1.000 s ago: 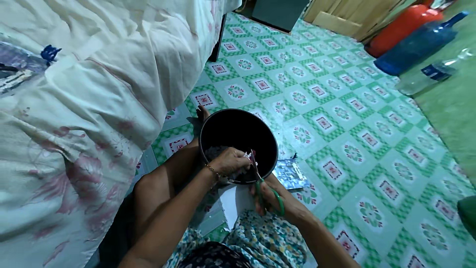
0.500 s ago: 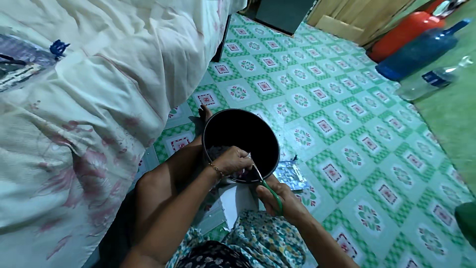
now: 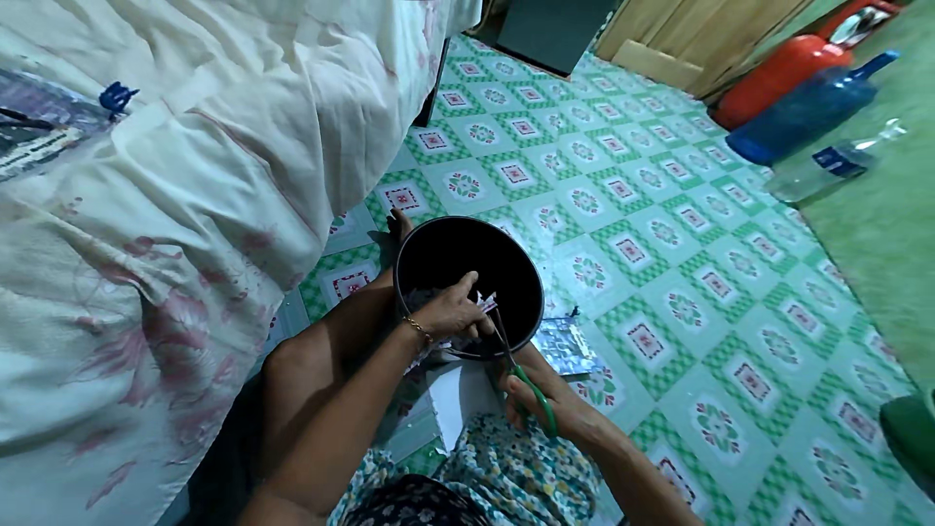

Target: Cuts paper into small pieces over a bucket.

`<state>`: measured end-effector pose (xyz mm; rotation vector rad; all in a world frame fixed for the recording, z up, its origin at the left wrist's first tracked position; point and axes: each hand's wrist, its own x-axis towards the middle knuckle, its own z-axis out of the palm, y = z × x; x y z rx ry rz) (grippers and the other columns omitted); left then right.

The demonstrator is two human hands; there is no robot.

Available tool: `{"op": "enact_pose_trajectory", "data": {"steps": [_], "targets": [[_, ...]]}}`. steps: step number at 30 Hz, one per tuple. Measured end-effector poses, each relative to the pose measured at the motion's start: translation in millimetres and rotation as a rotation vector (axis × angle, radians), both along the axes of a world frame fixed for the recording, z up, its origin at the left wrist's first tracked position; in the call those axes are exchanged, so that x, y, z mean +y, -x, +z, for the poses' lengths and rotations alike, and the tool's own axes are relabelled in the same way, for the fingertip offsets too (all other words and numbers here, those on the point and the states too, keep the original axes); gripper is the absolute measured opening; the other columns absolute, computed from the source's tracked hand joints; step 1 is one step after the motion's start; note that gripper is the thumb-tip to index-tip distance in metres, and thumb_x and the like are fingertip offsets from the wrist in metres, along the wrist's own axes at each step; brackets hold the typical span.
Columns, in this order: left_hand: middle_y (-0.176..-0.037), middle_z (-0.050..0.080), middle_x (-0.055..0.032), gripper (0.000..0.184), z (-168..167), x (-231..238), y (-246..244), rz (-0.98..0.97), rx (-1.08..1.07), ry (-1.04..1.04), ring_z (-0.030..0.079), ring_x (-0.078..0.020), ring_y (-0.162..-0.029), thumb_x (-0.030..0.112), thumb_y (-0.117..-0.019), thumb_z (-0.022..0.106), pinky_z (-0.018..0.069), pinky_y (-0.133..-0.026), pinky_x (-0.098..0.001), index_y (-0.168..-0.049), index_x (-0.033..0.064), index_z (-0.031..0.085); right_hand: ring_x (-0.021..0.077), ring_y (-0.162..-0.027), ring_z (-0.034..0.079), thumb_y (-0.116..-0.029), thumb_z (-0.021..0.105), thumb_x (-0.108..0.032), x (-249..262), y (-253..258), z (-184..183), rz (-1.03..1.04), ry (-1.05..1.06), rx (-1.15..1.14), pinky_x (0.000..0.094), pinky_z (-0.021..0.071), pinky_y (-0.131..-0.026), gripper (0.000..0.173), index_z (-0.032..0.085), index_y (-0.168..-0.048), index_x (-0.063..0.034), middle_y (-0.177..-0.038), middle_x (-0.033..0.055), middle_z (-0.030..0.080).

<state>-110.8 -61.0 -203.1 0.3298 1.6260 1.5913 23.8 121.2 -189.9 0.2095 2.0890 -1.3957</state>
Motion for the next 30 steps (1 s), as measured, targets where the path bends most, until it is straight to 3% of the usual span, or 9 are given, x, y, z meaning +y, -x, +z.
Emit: {"op": "enact_pose_trajectory", "data": {"steps": [5,10,13,16,18,22,26,30], "targets": [[-0.086,0.065,-0.0115,0.088,4,-2,-1,-0.157,0.046,0.031,0.061,-0.0067,-0.070,-0.003,-0.1002,0.052,0.0514,-0.072,-0.0221,-0.161,0.0042,-0.011,0.0028,-0.062,0.061,-0.1021,0.050,-0.046,-8,2,4,-0.002,-0.110,0.038,0.0205,0.0522,-0.062,0.046,0.057,-0.110,-0.0018,-0.073,-0.0046,0.062],[-0.090,0.066,-0.0121,0.085,10,1,-1,-0.220,0.090,0.076,0.064,-0.0052,-0.072,-0.002,-0.1013,0.050,0.0528,-0.074,-0.0207,-0.160,0.0019,-0.011,0.0016,-0.055,0.058,-0.0994,0.060,-0.042,-7,1,4,-0.080,-0.165,0.112,0.0192,0.0498,-0.055,0.036,0.062,-0.099,-0.0059,-0.065,-0.0075,0.059],[-0.102,0.065,-0.0186,0.084,22,-7,0,-0.337,0.268,0.224,0.059,-0.0131,-0.084,0.008,-0.1021,0.057,0.0490,-0.085,-0.0296,-0.162,-0.0007,-0.001,0.0011,-0.054,0.057,-0.0991,0.060,-0.043,0,2,0,-0.116,-0.164,0.158,0.0189,0.0495,-0.054,0.037,0.064,-0.100,-0.0058,-0.064,-0.0079,0.059],[-0.107,0.065,-0.0194,0.047,33,-16,-5,-0.374,0.391,0.309,0.059,-0.0167,-0.087,0.011,-0.1074,0.050,0.0485,-0.086,-0.0319,-0.150,-0.0059,0.039,0.0012,-0.053,0.057,-0.0994,0.060,-0.040,0,5,1,-0.148,-0.117,0.156,0.0183,0.0490,-0.053,0.033,0.063,-0.098,-0.0066,-0.063,-0.0078,0.059],[-0.110,0.064,-0.0204,0.035,30,-16,-7,-0.342,0.432,0.332,0.060,-0.0201,-0.092,0.011,-0.1098,0.044,0.0488,-0.089,-0.0345,-0.138,-0.0075,0.052,0.0014,-0.053,0.058,-0.1002,0.060,-0.039,-3,6,1,-0.159,-0.091,0.159,0.0183,0.0494,-0.053,0.032,0.063,-0.099,-0.0069,-0.063,-0.0077,0.060],[-0.120,0.062,-0.0266,0.035,27,-15,-12,-0.237,0.431,0.366,0.060,-0.0303,-0.105,0.013,-0.1116,0.039,0.0456,-0.097,-0.0434,-0.135,-0.0088,0.055,0.0027,-0.056,0.059,-0.1030,0.053,-0.035,-11,7,5,-0.167,-0.041,0.120,0.0192,0.0511,-0.057,0.031,0.058,-0.105,-0.0039,-0.066,-0.0066,0.059],[-0.101,0.063,-0.0205,0.032,14,-12,-10,-0.096,0.458,0.317,0.057,-0.0227,-0.087,0.015,-0.1110,0.043,0.0471,-0.084,-0.0379,-0.123,-0.0095,0.060,0.0029,-0.064,0.060,-0.1022,0.051,-0.042,-11,2,6,-0.050,-0.096,0.086,0.0217,0.0510,-0.063,0.043,0.057,-0.112,-0.0004,-0.074,-0.0049,0.061],[-0.105,0.067,-0.0228,0.031,8,-9,-12,-0.071,0.507,0.311,0.061,-0.0283,-0.094,0.017,-0.1091,0.049,0.0475,-0.090,-0.0442,-0.119,-0.0079,0.065,0.0066,-0.068,0.059,-0.1002,0.052,-0.048,-15,3,5,0.006,-0.166,0.059,0.0269,0.0512,-0.068,0.053,0.058,-0.115,0.0023,-0.079,-0.0009,0.060]]}}
